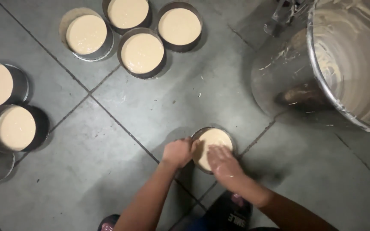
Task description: The recorder uses their hands to spread cake batter evenly inside metal cake rings placed on the floor.
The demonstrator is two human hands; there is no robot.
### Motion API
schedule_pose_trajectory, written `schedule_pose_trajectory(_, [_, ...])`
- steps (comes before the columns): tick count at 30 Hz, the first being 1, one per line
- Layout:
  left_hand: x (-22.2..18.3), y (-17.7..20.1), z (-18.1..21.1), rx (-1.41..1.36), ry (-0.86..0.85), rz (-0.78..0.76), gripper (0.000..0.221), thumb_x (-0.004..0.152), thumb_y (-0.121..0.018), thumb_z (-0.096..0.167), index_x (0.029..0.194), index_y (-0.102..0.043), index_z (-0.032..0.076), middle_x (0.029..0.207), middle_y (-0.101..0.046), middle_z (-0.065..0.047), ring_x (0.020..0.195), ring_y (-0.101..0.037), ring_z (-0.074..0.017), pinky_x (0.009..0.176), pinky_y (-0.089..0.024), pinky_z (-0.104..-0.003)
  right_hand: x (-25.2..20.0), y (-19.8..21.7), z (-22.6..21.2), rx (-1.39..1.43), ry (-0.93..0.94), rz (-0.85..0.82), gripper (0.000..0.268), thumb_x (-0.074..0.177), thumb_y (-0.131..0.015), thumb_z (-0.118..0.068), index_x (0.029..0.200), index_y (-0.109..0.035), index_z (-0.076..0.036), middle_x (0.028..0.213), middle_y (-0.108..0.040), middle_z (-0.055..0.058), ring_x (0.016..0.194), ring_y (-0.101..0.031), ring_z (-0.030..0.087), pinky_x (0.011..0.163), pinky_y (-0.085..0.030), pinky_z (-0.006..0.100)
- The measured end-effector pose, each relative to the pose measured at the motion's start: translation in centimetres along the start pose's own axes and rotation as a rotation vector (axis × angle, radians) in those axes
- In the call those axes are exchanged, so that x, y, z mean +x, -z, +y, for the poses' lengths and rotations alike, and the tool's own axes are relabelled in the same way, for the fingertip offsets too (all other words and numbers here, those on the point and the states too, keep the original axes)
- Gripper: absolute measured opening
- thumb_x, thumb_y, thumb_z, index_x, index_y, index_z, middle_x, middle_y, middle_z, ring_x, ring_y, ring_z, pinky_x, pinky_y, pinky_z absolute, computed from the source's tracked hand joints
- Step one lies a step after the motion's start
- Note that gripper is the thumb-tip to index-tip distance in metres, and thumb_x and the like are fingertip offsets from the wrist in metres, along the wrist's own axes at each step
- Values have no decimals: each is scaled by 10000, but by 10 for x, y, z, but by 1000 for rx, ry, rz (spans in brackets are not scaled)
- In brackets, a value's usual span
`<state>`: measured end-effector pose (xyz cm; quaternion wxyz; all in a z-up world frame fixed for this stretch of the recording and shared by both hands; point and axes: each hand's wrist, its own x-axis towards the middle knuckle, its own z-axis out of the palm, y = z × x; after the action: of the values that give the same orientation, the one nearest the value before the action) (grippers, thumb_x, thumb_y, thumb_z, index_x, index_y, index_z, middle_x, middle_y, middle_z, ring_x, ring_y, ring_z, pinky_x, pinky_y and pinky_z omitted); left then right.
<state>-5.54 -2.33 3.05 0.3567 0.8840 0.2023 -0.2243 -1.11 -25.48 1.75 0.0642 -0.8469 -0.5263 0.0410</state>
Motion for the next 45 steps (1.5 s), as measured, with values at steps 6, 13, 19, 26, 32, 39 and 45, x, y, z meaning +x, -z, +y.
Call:
schedule_pose_trajectory(6, [-11, -38, -21, 230, -91, -139, 453, 1033, -405, 440, 1081, -679, 82, 991, -735, -218, 940, -711, -420, 819, -572, -523, 18, 15, 18, -95, -13, -83, 522, 815, -564, -153, 1284, -621, 70, 1390, -601, 250, 1360, -517, 353, 1181, -298, 548])
schedule_pose_trajectory(13, [-46, -149, -57, -971, 141, -380, 441, 1050, -445, 352, 1008, -710, 1, 858, -736, -175, 723, -686, -243, 688, -564, -372, 11, -4, 9, 14, 179, -87, 539, 822, -550, -163, 1320, -622, 32, 1456, -573, 198, 1380, -499, 323, 1193, -265, 578])
schedule_pose_trajectory(19, [-31, -50, -31, -530, 152, -358, 581, 1049, -420, 547, 1105, -689, 35, 935, -733, -225, 807, -686, -320, 743, -543, -443, 7, 6, 28, -31, 50, -134, 509, 816, -563, -152, 1287, -621, 34, 1429, -569, 195, 1381, -493, 311, 1193, -251, 578])
schedule_pose_trajectory(26, [-1, -15, -11, 12, 5, -119, 550, 1003, -376, 532, 1147, -705, 117, 1024, -723, -245, 977, -678, -457, 871, -531, -556, 33, 13, 6, 41, 188, -125, 481, 888, -537, -154, 1321, -606, 44, 1457, -564, 200, 1369, -483, 337, 1196, -242, 555])
schedule_pose_trajectory(32, [-28, -75, -37, -222, -1, 2, 459, 1015, -491, 436, 1071, -729, 48, 978, -726, -265, 939, -682, -455, 827, -544, -523, 3, -3, 30, -76, 149, -107, 589, 783, -582, -153, 1334, -595, 56, 1433, -574, 188, 1365, -504, 303, 1180, -272, 589])
schedule_pose_trajectory(39, [-47, -79, -20, -780, 87, -481, 489, 1088, -445, 393, 986, -690, -17, 824, -733, -123, 730, -676, -210, 708, -563, -355, 30, 19, 21, 5, 201, -95, 608, 786, -598, -195, 1333, -593, 71, 1435, -578, 211, 1353, -496, 326, 1172, -276, 593])
schedule_pose_trajectory(45, [-14, -8, -8, -40, 7, -71, 562, 1014, -390, 551, 1120, -680, 82, 971, -716, -238, 913, -682, -445, 794, -530, -553, 8, 0, 12, -12, 149, -142, 586, 779, -576, -178, 1320, -599, 46, 1410, -580, 182, 1365, -490, 327, 1171, -262, 594])
